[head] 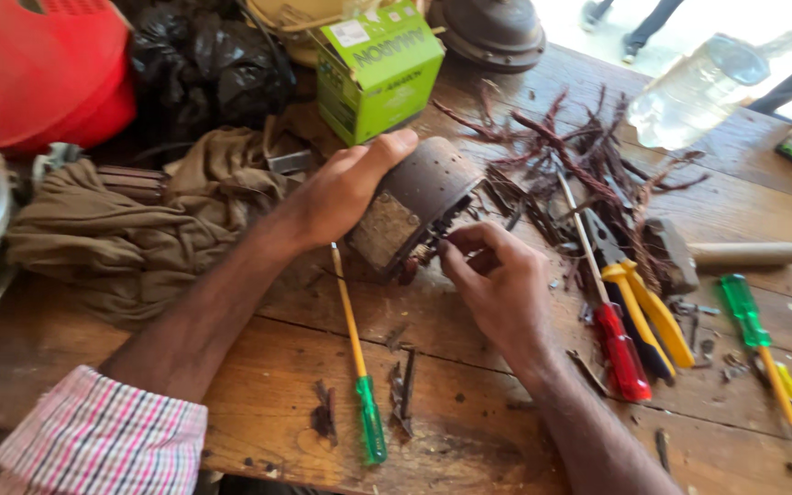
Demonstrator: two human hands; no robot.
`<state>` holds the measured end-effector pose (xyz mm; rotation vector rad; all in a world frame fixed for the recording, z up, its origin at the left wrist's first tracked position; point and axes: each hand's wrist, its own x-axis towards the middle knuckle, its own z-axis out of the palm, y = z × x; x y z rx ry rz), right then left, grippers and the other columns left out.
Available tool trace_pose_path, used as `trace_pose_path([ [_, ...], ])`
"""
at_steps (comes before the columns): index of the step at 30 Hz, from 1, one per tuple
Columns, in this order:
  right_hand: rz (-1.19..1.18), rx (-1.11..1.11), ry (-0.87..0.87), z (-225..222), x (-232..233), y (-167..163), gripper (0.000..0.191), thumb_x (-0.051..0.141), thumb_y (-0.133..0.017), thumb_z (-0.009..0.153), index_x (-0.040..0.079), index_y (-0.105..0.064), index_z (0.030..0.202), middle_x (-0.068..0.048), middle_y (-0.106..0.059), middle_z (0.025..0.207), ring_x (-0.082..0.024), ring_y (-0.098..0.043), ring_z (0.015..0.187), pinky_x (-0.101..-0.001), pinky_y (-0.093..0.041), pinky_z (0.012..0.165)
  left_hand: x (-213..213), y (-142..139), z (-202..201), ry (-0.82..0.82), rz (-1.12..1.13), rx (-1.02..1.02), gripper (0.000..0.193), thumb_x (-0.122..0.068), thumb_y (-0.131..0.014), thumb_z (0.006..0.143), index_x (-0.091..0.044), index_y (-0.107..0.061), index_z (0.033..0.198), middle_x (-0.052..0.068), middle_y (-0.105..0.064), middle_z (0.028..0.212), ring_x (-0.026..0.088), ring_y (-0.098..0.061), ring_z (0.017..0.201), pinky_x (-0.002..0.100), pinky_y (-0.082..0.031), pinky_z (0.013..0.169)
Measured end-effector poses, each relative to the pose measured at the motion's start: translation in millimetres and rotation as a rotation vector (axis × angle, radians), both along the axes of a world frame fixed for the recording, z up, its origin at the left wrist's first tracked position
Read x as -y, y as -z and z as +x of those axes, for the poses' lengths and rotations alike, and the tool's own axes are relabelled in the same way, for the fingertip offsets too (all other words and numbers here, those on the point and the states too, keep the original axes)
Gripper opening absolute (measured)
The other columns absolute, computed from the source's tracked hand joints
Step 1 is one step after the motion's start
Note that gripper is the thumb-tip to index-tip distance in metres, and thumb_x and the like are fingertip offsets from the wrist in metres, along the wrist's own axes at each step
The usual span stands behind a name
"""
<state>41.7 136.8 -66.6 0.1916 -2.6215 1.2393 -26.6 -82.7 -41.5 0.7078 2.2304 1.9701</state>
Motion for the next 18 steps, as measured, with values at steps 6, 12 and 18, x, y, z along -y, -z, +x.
trace_pose_path([
  [6, -0.044, -0.006, -0.004, -0.6, 1.1, 3.8, 0.016, 0.013, -0.079, 0.085, 0.006, -0.076, 0.1, -0.001, -0.077, 0.079, -0.005, -0.067, 0.064, -0.0245, -0.056, 0.059, -1.6, -0.4, -1.2, -0.031, -0.019, -0.082, 0.058, -0.045, -0.036, 0.106, 0.005, -0.064, 0.114, 0.007, -0.071, 0.115, 0.014, -0.06, 0.113, 0.03, -0.042, 0.104],
  [12, 0.011, -0.066, -0.016, 2.5, 3.7, 2.4, 0.018, 0.011, -0.078, 0.086, 0.006, -0.074, 0.103, -0.002, -0.078, 0.086, -0.007, -0.072, 0.066, -0.0241, -0.058, 0.059, 1.2, -5.9, 3.9, -0.046, -0.088, -0.05, 0.06, -0.047, -0.034, 0.106, 0.005, -0.066, 0.102, 0.008, -0.072, 0.098, 0.014, -0.061, 0.098, 0.032, -0.045, 0.097],
  [18, 0.006, -0.101, -0.033, 3.6, 5.3, -0.7, 0.017, 0.007, -0.077, 0.084, 0.005, -0.073, 0.1, -0.003, -0.077, 0.087, -0.008, -0.072, 0.07, -0.0255, -0.057, 0.058, -0.4, -3.6, 1.8, -0.034, -0.043, -0.027, 0.06, -0.047, -0.035, 0.105, 0.004, -0.067, 0.103, 0.006, -0.072, 0.099, 0.013, -0.061, 0.099, 0.031, -0.045, 0.097],
])
